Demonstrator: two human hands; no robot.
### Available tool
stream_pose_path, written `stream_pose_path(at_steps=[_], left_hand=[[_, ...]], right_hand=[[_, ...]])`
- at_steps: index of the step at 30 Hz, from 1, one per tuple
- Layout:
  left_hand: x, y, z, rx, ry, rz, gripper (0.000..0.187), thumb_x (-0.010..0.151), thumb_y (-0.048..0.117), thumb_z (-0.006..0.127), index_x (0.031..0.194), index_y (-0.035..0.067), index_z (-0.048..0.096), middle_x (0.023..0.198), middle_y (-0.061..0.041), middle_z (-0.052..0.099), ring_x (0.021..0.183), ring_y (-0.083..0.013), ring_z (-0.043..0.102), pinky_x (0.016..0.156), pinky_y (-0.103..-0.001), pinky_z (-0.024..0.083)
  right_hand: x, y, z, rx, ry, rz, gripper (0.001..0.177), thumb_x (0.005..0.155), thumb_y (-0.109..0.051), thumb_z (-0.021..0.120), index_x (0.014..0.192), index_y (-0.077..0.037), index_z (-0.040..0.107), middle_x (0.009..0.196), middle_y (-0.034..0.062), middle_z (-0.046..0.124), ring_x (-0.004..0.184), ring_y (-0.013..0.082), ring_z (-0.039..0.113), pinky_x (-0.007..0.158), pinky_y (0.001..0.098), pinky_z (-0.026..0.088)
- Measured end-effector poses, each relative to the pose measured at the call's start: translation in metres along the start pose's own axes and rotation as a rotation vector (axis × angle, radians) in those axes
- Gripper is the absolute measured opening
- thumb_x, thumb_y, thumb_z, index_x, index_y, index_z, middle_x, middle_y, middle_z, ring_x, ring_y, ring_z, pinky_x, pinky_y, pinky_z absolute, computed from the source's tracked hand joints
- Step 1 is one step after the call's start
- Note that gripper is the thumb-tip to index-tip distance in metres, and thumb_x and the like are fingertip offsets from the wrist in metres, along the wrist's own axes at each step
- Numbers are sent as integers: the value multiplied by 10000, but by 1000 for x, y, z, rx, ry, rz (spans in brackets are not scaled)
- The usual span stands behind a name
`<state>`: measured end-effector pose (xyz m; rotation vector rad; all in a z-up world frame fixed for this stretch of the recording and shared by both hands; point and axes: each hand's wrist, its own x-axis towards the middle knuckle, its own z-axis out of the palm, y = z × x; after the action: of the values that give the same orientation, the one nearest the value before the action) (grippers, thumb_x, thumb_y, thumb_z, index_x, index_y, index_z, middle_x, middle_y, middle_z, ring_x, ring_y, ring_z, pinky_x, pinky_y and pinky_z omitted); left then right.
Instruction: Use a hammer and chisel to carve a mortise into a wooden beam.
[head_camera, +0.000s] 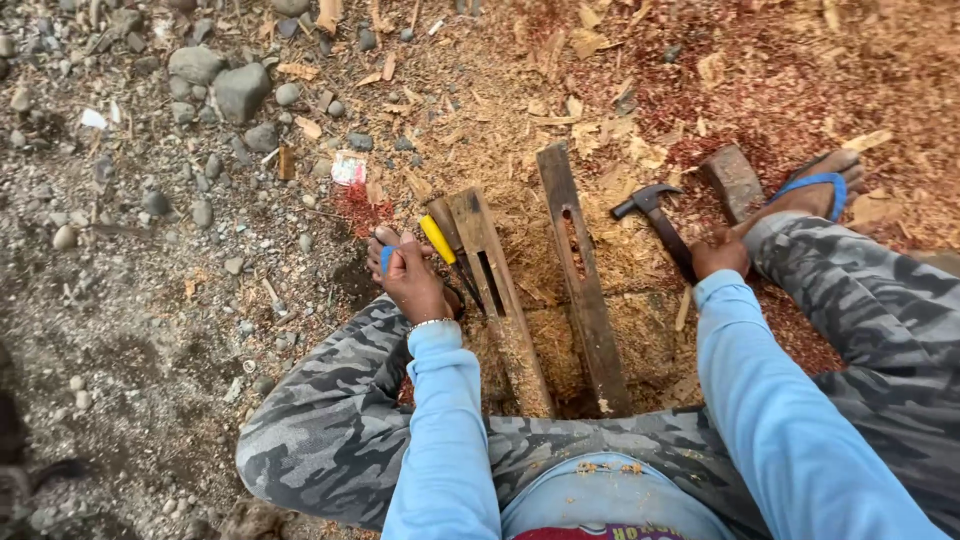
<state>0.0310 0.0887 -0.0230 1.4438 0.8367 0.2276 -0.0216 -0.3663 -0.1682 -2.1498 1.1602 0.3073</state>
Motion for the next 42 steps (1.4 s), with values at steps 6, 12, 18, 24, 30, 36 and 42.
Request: stream_pose_path(at_steps=[6, 12, 18, 24, 30, 36, 42], left_hand=[[23, -19, -3, -3, 51, 29, 184, 1055, 171, 626, 944, 44, 698, 750, 34, 540, 635, -66, 484, 523, -224, 397], [59, -84, -6, 94, 130, -172, 172, 963, 103, 640, 1130, 71, 669, 958, -13, 675, 758, -116, 620, 594, -298, 534], [100, -163, -29, 237, 198, -129, 174, 958, 37, 671, 1130, 50, 692, 1032, -75, 725, 868, -177, 682, 723, -324, 583], [100, -167, -18, 581, 74, 90, 294, 886, 9, 720, 1171, 50, 662, 1075, -113, 711, 943, -227, 692, 837, -347, 578], [105, -162, 6, 996, 49, 234, 483, 824, 94, 735, 1270, 9, 571, 1114, -269, 654, 1014, -466, 627, 879, -531, 518], [101, -136, 10, 1123, 51, -73, 466, 896, 218, 721, 1277, 20, 541, 1126, -293, 635, 1033, -486, 615, 901, -574, 490], [75, -97, 16, 656, 248, 157, 454, 856, 189, 667, 1260, 12, 560, 1121, -268, 655, 1027, -423, 639, 912, -520, 512]], right_hand=[[-1, 3, 11, -193, -134, 79, 495, 827, -264, 850, 1260, -65, 719, 1272, 227, 694, 1145, 405, 673, 1049, 446, 507], [2, 9, 16, -272, -238, 199, 510, 812, -235, 836, 1293, -117, 712, 1297, 204, 705, 1127, 393, 694, 1026, 465, 526], [17, 45, 34, -422, -263, 40, 543, 817, -304, 820, 1288, -60, 707, 1195, 241, 736, 1027, 407, 723, 944, 488, 562], [1, 20, 31, -609, -268, -61, 557, 887, -441, 809, 1271, -54, 694, 1166, 249, 728, 1031, 436, 696, 914, 525, 550], [43, 100, 55, -737, -304, -174, 573, 860, -476, 804, 1280, -100, 695, 1228, 206, 728, 1115, 430, 672, 964, 532, 527], [18, 32, 41, -614, -374, -134, 508, 854, -356, 822, 1209, -5, 728, 1122, 284, 733, 992, 446, 699, 909, 521, 555], [4, -42, 6, -472, -384, 21, 410, 859, -220, 730, 1175, 35, 678, 926, 290, 756, 801, 394, 727, 764, 487, 573]])
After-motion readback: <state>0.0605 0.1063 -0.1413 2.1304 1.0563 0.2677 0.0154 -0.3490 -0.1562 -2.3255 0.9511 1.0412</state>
